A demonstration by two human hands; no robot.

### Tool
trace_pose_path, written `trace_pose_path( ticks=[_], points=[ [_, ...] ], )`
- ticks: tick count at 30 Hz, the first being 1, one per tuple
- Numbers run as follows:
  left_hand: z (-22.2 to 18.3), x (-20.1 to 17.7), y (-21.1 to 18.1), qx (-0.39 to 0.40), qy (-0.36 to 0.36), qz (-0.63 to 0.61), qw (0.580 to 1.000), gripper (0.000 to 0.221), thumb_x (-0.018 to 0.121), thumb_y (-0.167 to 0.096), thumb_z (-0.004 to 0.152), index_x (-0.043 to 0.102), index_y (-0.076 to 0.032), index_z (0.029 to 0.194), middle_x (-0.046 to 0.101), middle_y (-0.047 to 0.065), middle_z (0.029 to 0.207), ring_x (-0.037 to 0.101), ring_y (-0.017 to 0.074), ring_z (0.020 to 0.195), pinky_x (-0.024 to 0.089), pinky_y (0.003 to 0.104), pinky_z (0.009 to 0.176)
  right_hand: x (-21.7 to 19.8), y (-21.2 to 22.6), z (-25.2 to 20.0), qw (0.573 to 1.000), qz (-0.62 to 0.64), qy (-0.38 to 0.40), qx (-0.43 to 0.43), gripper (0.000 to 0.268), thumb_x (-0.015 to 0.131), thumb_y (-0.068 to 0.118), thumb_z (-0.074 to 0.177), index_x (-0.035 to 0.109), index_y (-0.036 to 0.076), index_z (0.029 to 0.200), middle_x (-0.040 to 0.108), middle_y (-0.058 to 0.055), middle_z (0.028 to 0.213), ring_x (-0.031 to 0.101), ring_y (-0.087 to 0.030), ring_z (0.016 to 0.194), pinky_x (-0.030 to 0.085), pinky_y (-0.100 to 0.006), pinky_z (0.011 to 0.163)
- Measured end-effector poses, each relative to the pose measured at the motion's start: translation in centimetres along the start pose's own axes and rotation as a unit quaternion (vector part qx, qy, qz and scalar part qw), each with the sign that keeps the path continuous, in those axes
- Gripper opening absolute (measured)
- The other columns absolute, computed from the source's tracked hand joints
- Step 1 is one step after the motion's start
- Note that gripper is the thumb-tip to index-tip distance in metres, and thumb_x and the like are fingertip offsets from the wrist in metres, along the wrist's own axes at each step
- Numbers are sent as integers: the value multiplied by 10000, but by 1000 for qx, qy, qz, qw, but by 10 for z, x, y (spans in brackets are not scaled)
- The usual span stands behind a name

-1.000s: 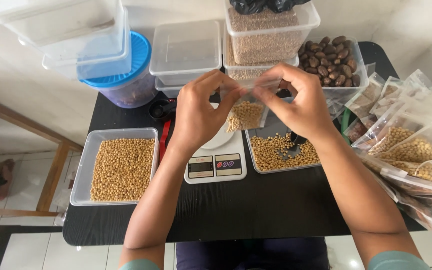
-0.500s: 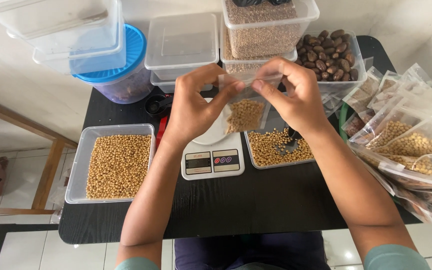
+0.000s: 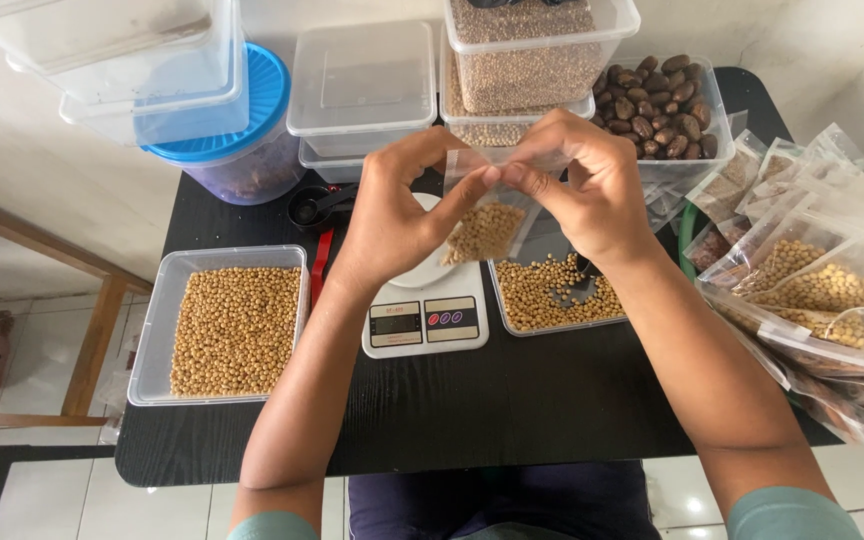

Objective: Scooping soybeans into small plastic bags, weighing them on a digital scale, and sealing the bags.

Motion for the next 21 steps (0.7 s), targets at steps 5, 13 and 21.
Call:
trace_pose_path(
  ticks=[5, 13, 21],
  points=[
    [-1, -7, 16, 18, -10, 27, 999, 137, 782, -138, 945, 698, -95, 845, 610, 48, 657, 658, 224, 656, 506, 372, 796, 6, -3, -5, 999, -9, -29, 9, 69, 740, 44, 1012, 742, -9, 968, 665, -126, 816, 625, -197, 793, 492, -366, 840],
    [-1, -13, 15, -7, -17, -45, 999, 137, 799, -132, 934, 745, -94, 815, 637, 50, 646, 614, 149, 665, 499, 317, 778, 5, -26, -16, 997, 56, -57, 23, 197, 644, 186, 1076, 724, 40, 970, 632, -94, 823, 598, -162, 759, 540, -315, 725],
    [0, -20, 6, -24, 9, -60, 998, 179, 756, -178, 982, 753, -81, 831, 649, 76, 645, 587, 125, 718, 515, 338, 792, 6, -35, -18, 985, 122, -105, 65, 282, 604, 292, 1081, 717, 53, 982, 619, -33, 765, 615, -108, 750, 578, -264, 709]
  ],
)
Point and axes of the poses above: each hand's wrist, its own z-axis towards the middle knuckle, its own x-axis out of the palm, y = z × x, the point moved 4 cm from there along z, towards the middle knuckle
